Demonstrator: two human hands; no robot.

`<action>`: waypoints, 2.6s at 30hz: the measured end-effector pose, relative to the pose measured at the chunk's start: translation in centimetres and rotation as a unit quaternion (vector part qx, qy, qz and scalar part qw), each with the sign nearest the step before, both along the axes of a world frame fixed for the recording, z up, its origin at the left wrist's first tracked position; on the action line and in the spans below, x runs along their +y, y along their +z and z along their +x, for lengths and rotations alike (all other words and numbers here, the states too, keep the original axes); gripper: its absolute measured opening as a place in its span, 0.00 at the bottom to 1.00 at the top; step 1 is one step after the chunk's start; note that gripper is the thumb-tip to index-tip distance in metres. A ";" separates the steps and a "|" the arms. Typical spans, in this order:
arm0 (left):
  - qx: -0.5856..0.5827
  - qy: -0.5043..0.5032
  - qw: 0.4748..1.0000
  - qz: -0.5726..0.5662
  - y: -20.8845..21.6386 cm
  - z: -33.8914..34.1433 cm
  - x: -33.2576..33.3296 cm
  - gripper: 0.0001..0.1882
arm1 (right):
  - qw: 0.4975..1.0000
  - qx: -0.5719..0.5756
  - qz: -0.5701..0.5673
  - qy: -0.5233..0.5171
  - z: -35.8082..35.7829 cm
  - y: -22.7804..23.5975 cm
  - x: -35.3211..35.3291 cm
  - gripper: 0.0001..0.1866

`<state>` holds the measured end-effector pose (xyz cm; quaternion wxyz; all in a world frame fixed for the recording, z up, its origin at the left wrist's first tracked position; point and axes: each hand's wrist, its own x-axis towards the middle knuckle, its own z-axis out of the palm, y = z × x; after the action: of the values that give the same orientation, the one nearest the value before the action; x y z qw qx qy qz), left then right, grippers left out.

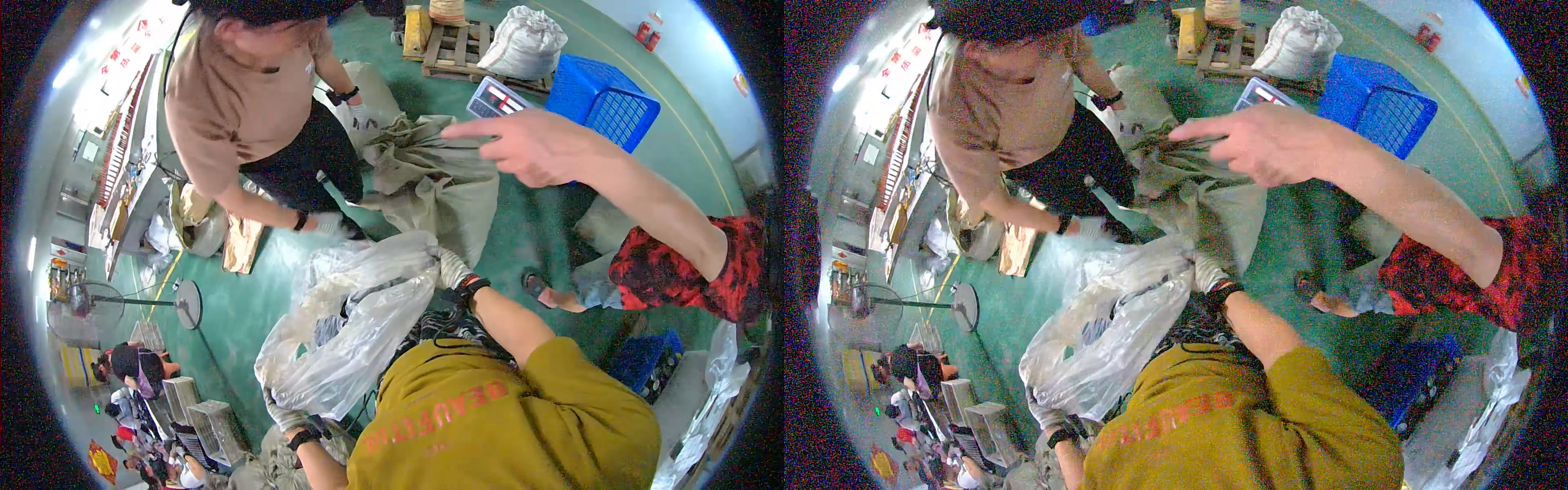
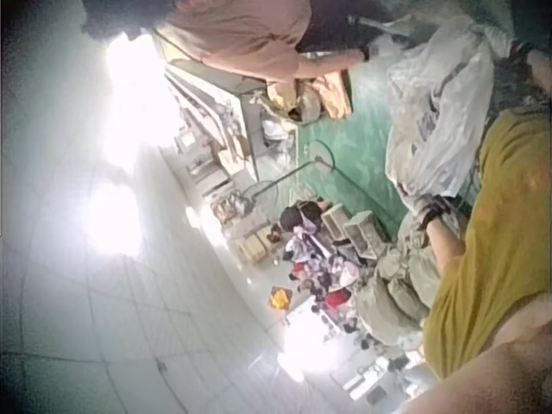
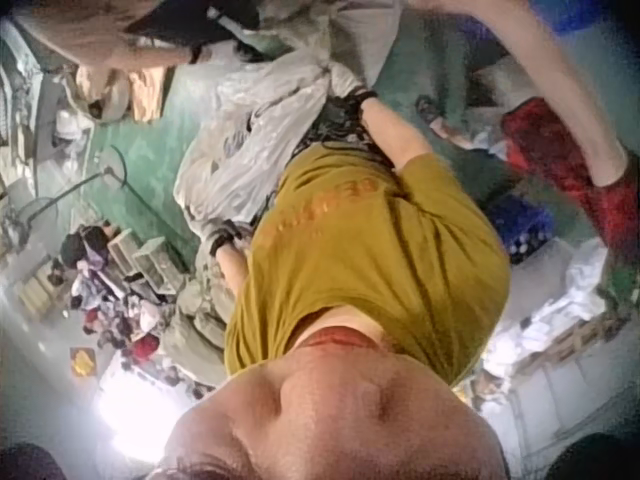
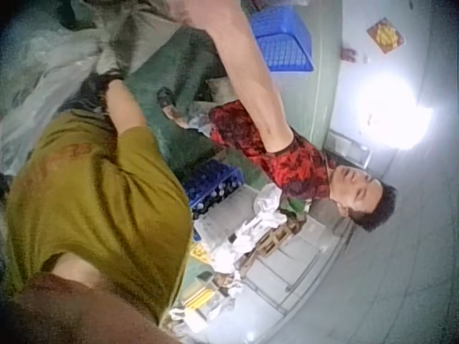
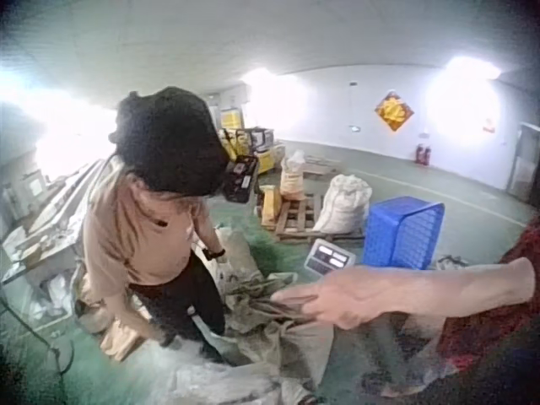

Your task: The recorder is working with a colleague to bag and weigh black plastic/rubber manufacturing parts.

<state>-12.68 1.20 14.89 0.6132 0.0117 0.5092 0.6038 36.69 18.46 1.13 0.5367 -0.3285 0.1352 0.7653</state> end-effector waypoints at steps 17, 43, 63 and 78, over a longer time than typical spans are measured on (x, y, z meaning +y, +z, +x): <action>0.011 0.015 1.000 0.019 -1.2 -0.4 -0.6 0.31 | 0.995 -0.085 -0.028 0.040 -1.1 5.6 -0.8 0.18; 0.000 0.000 1.000 -0.002 -1.0 -1.2 -1.1 0.31 | 0.970 -0.194 0.104 0.102 -1.5 -8.6 -0.3 0.14; -0.001 -0.010 1.000 -0.006 0.0 0.2 0.0 0.32 | 0.996 -0.053 0.014 0.063 -0.4 -0.4 -2.0 0.17; 0.045 -0.002 0.999 0.007 0.8 1.4 0.3 0.33 | 0.995 -0.081 -0.044 0.037 -0.9 2.6 -2.5 0.17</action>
<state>-11.27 1.54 15.68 0.5906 0.0441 0.5322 0.6050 35.75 15.99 3.74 0.5021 -0.4178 0.1120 0.7489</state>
